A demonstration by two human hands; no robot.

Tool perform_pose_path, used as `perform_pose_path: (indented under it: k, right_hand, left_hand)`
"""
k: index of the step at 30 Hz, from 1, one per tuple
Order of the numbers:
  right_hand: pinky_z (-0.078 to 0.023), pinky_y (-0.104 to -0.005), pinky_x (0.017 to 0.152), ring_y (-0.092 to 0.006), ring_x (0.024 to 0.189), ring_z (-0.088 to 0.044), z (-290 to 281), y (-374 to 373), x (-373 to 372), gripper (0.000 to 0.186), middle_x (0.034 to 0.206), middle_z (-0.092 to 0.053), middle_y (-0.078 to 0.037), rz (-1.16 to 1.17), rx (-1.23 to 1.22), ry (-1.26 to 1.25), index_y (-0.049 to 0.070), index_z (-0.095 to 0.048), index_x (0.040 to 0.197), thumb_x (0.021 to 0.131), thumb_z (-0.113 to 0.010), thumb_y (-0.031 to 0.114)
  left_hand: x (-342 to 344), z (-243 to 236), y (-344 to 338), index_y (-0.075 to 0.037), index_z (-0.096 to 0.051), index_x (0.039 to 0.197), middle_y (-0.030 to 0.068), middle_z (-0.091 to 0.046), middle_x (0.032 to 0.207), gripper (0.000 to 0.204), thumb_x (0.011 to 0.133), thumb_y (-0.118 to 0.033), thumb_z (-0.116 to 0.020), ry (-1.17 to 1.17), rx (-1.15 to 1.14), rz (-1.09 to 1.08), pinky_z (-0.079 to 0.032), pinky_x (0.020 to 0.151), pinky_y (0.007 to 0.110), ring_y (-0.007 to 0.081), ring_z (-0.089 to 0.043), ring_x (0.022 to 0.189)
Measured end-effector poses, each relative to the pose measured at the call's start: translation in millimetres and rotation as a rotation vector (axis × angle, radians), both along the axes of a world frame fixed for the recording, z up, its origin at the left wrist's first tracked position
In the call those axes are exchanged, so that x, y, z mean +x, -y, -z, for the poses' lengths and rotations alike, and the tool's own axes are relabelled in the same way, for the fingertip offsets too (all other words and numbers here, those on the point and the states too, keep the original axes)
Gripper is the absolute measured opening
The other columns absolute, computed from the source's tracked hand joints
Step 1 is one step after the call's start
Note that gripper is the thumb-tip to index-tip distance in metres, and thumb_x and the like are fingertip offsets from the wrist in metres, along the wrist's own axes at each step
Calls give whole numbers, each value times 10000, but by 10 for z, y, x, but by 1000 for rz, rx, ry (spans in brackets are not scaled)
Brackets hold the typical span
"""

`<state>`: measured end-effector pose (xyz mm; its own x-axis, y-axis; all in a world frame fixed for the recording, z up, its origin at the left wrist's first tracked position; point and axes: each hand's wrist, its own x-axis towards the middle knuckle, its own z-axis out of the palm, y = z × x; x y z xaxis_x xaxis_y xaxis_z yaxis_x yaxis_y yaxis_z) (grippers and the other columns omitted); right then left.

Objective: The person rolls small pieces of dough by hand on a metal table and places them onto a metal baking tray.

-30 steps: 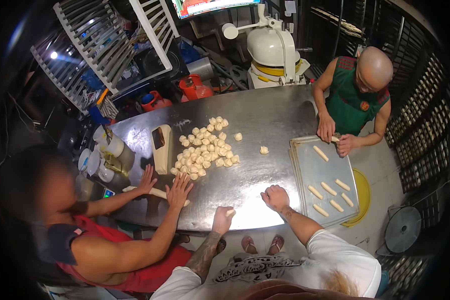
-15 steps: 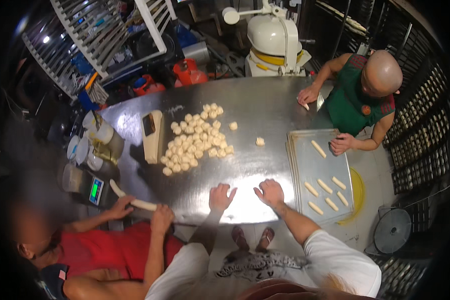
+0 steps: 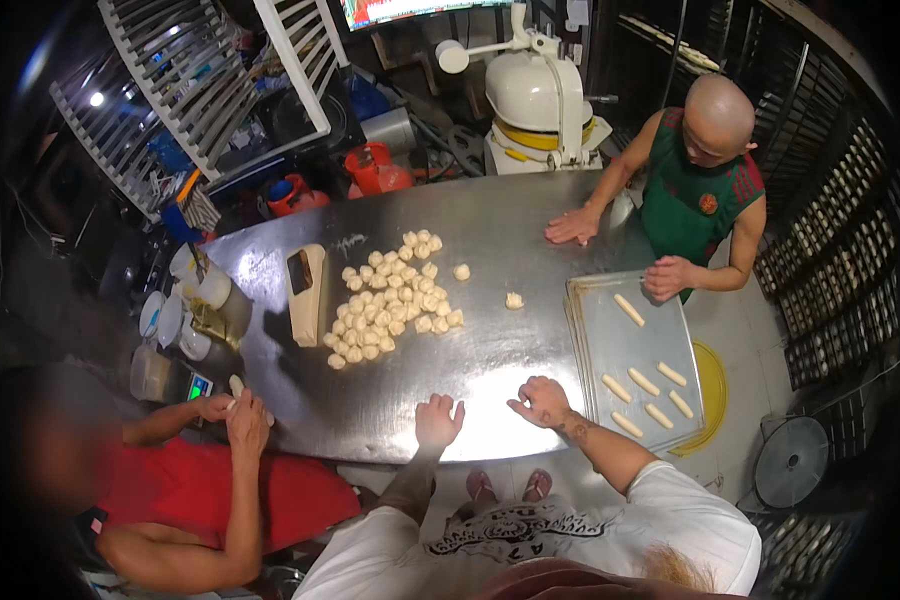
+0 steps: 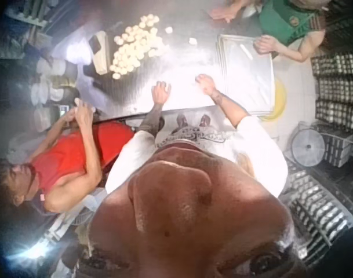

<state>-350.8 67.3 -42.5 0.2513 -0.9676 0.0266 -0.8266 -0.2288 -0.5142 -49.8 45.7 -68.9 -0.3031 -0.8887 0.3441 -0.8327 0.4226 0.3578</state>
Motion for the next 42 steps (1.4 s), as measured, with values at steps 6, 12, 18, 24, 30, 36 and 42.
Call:
perform_pose_path:
  k: [6,12,18,24,30,36,42]
  right_hand:
    - [-482,-450,908,-306,1003,-651,88,40,178,365,963,-705,-115,239,-256,-81,110,-746,946,1010,-633,451]
    - [-482,-462,889,-323,1009,-653,38,148,117,404,982,-715,-122,71,-59,-56,97,-758,952,979,-660,489]
    - [-491,-485,845,-339,964,-658,168,-30,98,373,941,-701,-144,90,-271,-125,85,-734,842,943,-708,443]
    - [-494,-481,918,-313,1089,-654,-122,157,190,442,1065,-724,-136,153,30,-97,85,-748,1018,1032,-587,496]
    - [-482,-477,840,-326,939,-643,227,212,139,362,943,-680,-118,95,-182,-138,103,-739,886,960,-695,455]
    - [-499,-489,816,-333,894,-644,322,402,148,407,860,-672,-120,155,-261,-103,91,-726,802,964,-681,461]
    - [-506,-497,811,-326,939,-653,163,425,143,372,960,-700,-127,92,-35,-128,80,-739,823,939,-717,433]
  left_hand:
    - [-49,-36,-55,-65,-668,887,149,-647,922,244,937,-295,-732,10,62,-24,-483,786,507,382,-632,822]
    - [-32,-23,49,-72,-671,898,146,-640,896,232,963,-294,-694,11,-45,24,-477,729,527,380,-621,751]
    - [-6,47,56,-66,-674,912,150,-634,912,289,960,-349,-705,-7,-26,57,-477,735,530,382,-630,775]
    - [-96,-203,152,-77,-678,921,138,-649,963,338,943,-409,-736,-39,50,16,-499,782,518,373,-630,782]
    - [-108,-25,193,-74,-668,903,142,-653,925,322,946,-384,-740,21,58,0,-499,759,519,376,-645,783]
    - [-202,25,309,-66,-677,897,157,-655,920,352,965,-408,-727,4,-18,-73,-501,753,519,386,-646,782]
    - [-122,52,392,-87,-693,911,140,-654,915,296,961,-375,-739,109,120,-75,-490,734,498,371,-635,801]
